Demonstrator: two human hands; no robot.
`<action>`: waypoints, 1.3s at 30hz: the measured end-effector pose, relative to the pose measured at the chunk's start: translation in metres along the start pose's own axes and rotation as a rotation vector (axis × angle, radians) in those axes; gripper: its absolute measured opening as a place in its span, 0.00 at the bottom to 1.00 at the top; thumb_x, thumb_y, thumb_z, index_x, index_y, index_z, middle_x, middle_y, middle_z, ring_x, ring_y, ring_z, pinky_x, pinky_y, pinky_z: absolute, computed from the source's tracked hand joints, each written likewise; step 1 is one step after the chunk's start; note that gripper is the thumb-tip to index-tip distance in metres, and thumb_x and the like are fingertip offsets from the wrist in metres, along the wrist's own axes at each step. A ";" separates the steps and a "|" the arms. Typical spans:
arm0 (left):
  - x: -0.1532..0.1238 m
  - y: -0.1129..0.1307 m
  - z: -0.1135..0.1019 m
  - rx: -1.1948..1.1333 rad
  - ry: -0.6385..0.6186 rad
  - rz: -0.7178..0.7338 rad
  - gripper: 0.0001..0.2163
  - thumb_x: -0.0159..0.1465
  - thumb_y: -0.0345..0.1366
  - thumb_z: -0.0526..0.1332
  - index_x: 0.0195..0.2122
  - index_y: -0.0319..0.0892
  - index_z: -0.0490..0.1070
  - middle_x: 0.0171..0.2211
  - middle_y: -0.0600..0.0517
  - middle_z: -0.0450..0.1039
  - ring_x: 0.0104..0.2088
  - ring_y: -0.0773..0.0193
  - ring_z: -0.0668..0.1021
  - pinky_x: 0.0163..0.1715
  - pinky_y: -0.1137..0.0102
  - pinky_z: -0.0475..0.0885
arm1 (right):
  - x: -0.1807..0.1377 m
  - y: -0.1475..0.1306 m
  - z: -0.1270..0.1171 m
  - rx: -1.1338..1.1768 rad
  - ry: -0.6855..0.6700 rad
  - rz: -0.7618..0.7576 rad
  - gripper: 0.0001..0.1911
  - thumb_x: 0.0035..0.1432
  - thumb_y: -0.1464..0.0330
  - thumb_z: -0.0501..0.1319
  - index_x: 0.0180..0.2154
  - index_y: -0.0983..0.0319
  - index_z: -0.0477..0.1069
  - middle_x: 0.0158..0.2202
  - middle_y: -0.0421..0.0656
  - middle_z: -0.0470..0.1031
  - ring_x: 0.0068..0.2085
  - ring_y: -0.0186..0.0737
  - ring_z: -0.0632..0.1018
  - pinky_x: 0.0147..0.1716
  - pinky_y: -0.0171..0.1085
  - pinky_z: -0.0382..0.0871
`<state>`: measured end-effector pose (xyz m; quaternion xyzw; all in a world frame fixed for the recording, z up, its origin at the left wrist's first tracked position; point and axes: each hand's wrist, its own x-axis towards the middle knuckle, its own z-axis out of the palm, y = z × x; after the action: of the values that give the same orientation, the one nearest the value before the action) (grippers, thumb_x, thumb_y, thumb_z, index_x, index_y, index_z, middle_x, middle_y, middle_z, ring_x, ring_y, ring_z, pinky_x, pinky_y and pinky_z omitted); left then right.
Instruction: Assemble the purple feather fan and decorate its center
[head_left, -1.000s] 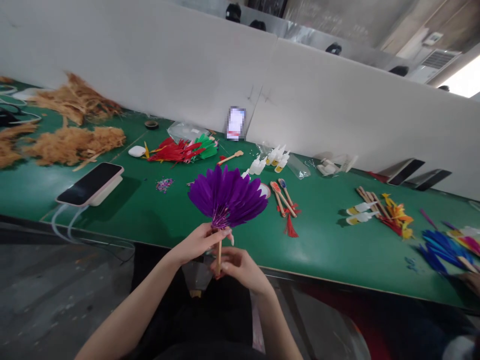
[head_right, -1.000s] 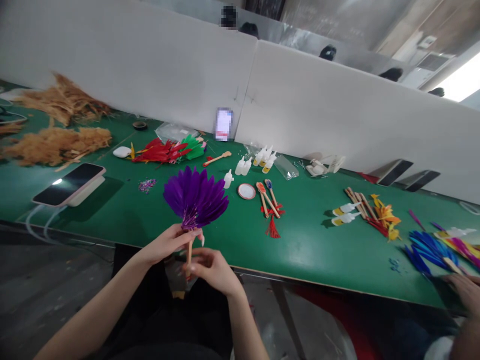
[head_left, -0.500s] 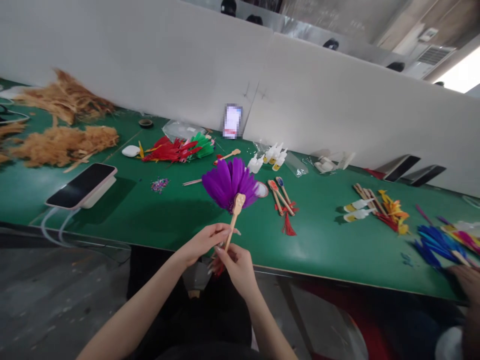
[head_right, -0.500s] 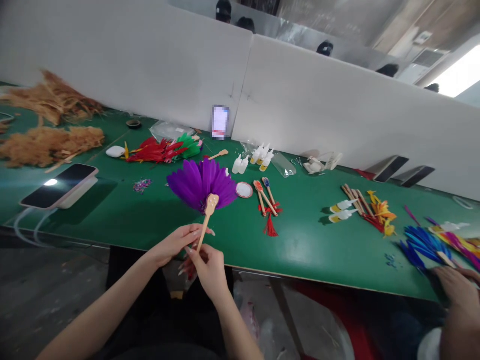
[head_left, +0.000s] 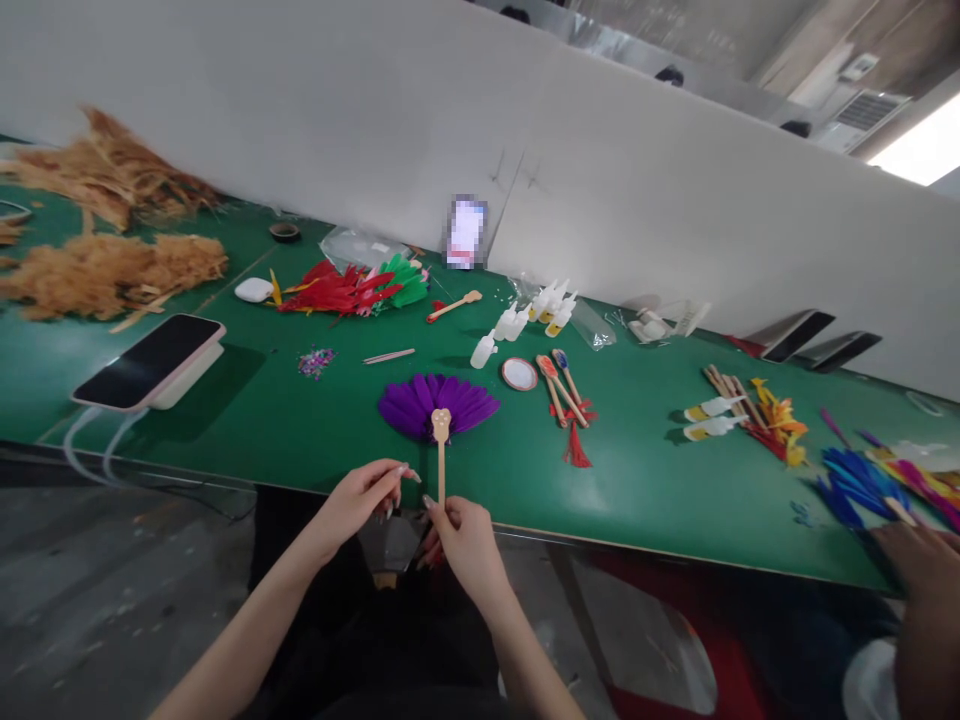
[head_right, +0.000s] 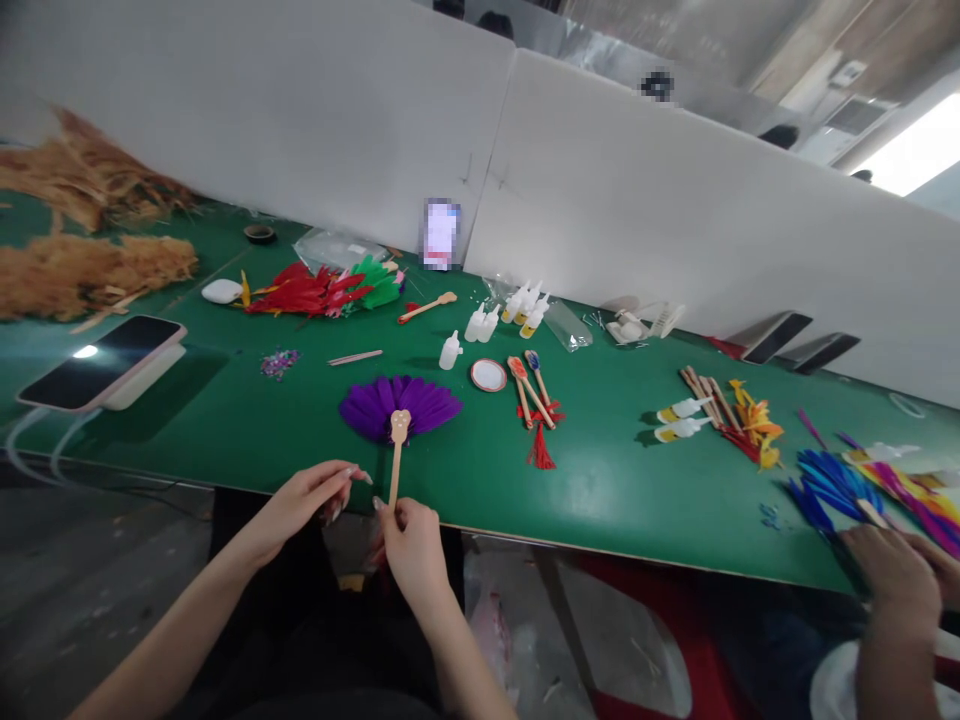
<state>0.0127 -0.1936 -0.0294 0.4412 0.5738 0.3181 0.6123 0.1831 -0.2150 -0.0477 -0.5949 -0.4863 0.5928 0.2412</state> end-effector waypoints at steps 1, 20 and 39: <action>0.000 -0.001 -0.001 -0.010 0.002 0.001 0.20 0.59 0.51 0.57 0.37 0.37 0.72 0.21 0.56 0.64 0.21 0.70 0.67 0.21 0.74 0.62 | 0.000 0.001 0.001 -0.016 -0.003 0.005 0.29 0.53 0.41 0.52 0.25 0.61 0.63 0.18 0.41 0.72 0.17 0.37 0.74 0.15 0.31 0.60; -0.004 0.001 0.001 0.301 0.010 0.044 0.17 0.61 0.50 0.53 0.26 0.41 0.66 0.17 0.58 0.61 0.17 0.70 0.64 0.19 0.74 0.57 | -0.012 -0.020 -0.010 -0.448 -0.081 -0.069 0.15 0.60 0.61 0.58 0.30 0.65 0.77 0.26 0.48 0.79 0.27 0.40 0.78 0.27 0.32 0.62; -0.013 -0.046 0.049 0.055 -0.127 -0.143 0.26 0.53 0.62 0.53 0.28 0.39 0.66 0.16 0.61 0.52 0.18 0.71 0.57 0.19 0.73 0.52 | -0.022 -0.031 -0.049 -0.203 -0.103 -0.244 0.08 0.58 0.67 0.58 0.33 0.62 0.75 0.30 0.42 0.79 0.32 0.38 0.79 0.34 0.34 0.70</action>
<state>0.0533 -0.2323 -0.0679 0.4350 0.5725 0.2288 0.6562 0.2243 -0.2069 -0.0017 -0.5216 -0.6240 0.5367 0.2248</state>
